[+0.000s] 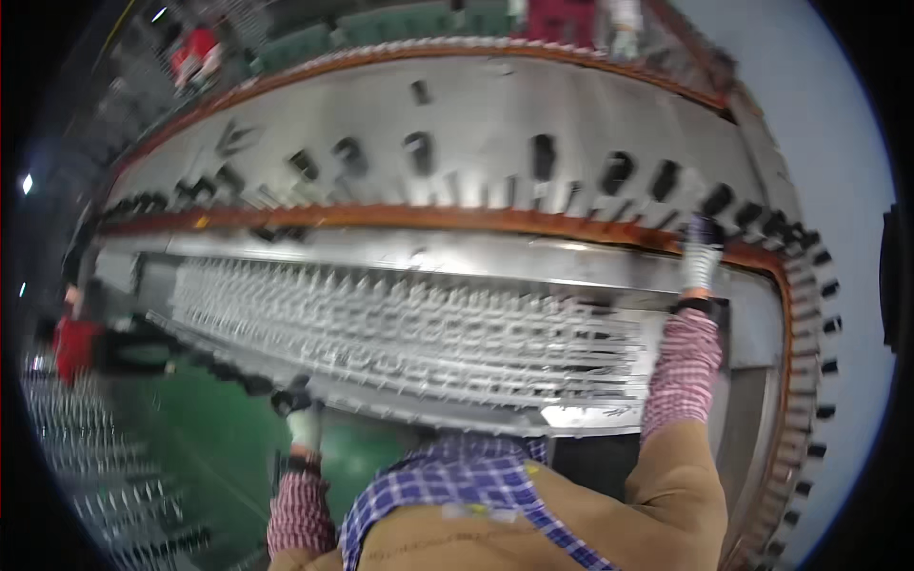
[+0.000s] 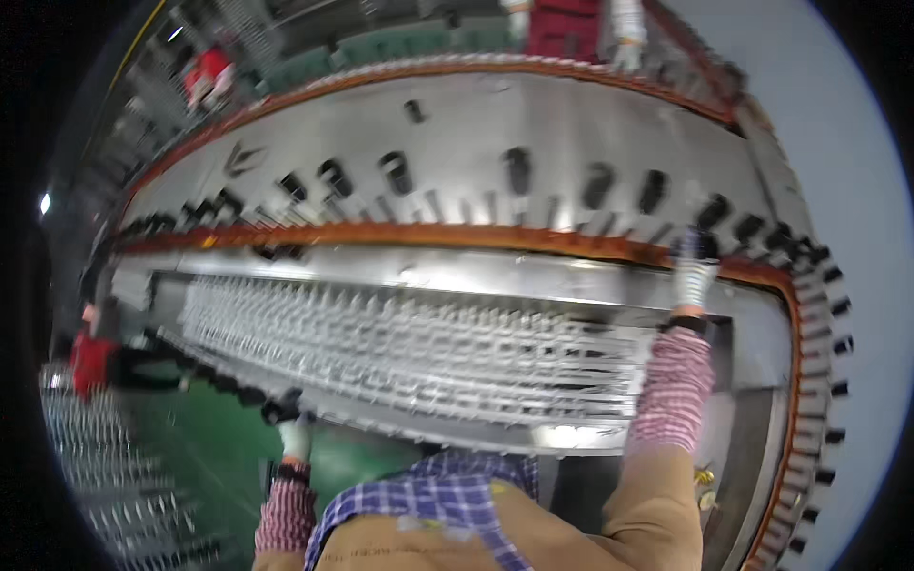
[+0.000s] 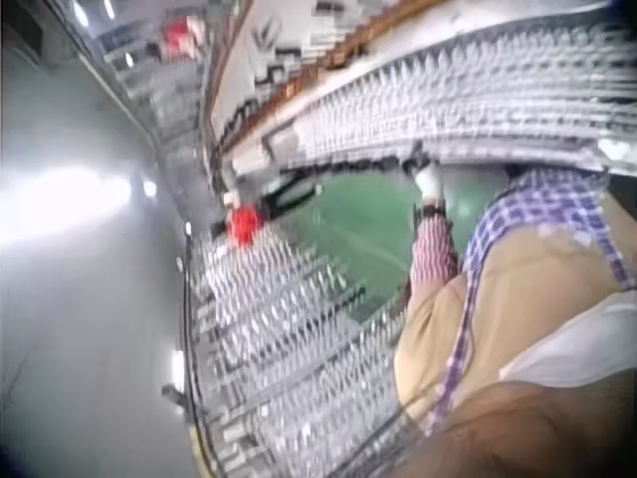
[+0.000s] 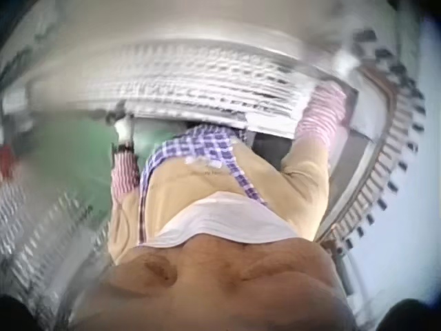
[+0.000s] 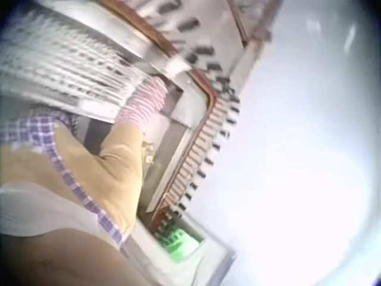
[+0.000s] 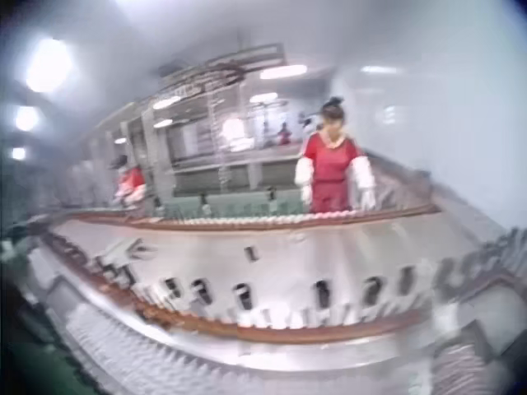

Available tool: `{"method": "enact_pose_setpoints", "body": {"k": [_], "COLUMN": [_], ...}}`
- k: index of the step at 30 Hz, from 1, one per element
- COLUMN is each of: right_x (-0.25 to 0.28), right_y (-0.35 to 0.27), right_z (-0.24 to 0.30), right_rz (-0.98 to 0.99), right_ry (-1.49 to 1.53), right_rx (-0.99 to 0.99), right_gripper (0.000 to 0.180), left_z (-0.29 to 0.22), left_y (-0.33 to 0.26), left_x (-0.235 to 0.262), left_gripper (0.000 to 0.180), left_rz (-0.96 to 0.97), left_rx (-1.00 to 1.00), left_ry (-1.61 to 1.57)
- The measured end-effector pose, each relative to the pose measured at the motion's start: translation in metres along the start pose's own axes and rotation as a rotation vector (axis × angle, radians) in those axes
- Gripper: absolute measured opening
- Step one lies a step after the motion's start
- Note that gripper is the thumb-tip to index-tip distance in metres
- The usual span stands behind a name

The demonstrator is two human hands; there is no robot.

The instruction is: Sort and place black cylindrical parts onto a conveyor or production line.

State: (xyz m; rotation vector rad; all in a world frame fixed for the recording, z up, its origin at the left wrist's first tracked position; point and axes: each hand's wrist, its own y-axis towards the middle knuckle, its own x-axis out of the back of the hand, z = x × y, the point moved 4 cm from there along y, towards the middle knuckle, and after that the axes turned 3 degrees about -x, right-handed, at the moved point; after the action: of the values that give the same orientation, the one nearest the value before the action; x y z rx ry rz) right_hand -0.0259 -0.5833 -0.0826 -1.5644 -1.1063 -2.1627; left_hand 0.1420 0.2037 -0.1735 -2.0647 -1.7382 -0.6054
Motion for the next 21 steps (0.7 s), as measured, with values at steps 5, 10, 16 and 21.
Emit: {"method": "enact_pose_setpoints", "body": {"k": [5,10,16,21], "right_x": [-0.060,-0.038,0.013,-0.010], "right_y": [-0.003,-0.026,-0.035,-0.099], "right_z": [0.002,0.033,0.095,0.092], "right_rz": [-0.124,-0.053,0.171,0.424], "right_ry": [0.620,1.347,1.446,1.437], "right_rx": [-0.208,-0.474,-0.466,-0.587], "right_gripper": [0.021,0.010,0.030,0.051], "left_z": [0.065,0.038,-0.084,-0.251], "left_y": [0.016,0.014,-0.064,-0.018], "left_x": [-0.012,-0.020,-0.006,-0.117], "left_gripper": [0.042,0.035,0.022,0.017], "left_rz": [-0.303,-0.372,-0.535,0.395], "left_rx": [0.002,0.191,0.151,-0.165], "left_ry": [-0.198,-0.467,-0.084,-0.180]}}
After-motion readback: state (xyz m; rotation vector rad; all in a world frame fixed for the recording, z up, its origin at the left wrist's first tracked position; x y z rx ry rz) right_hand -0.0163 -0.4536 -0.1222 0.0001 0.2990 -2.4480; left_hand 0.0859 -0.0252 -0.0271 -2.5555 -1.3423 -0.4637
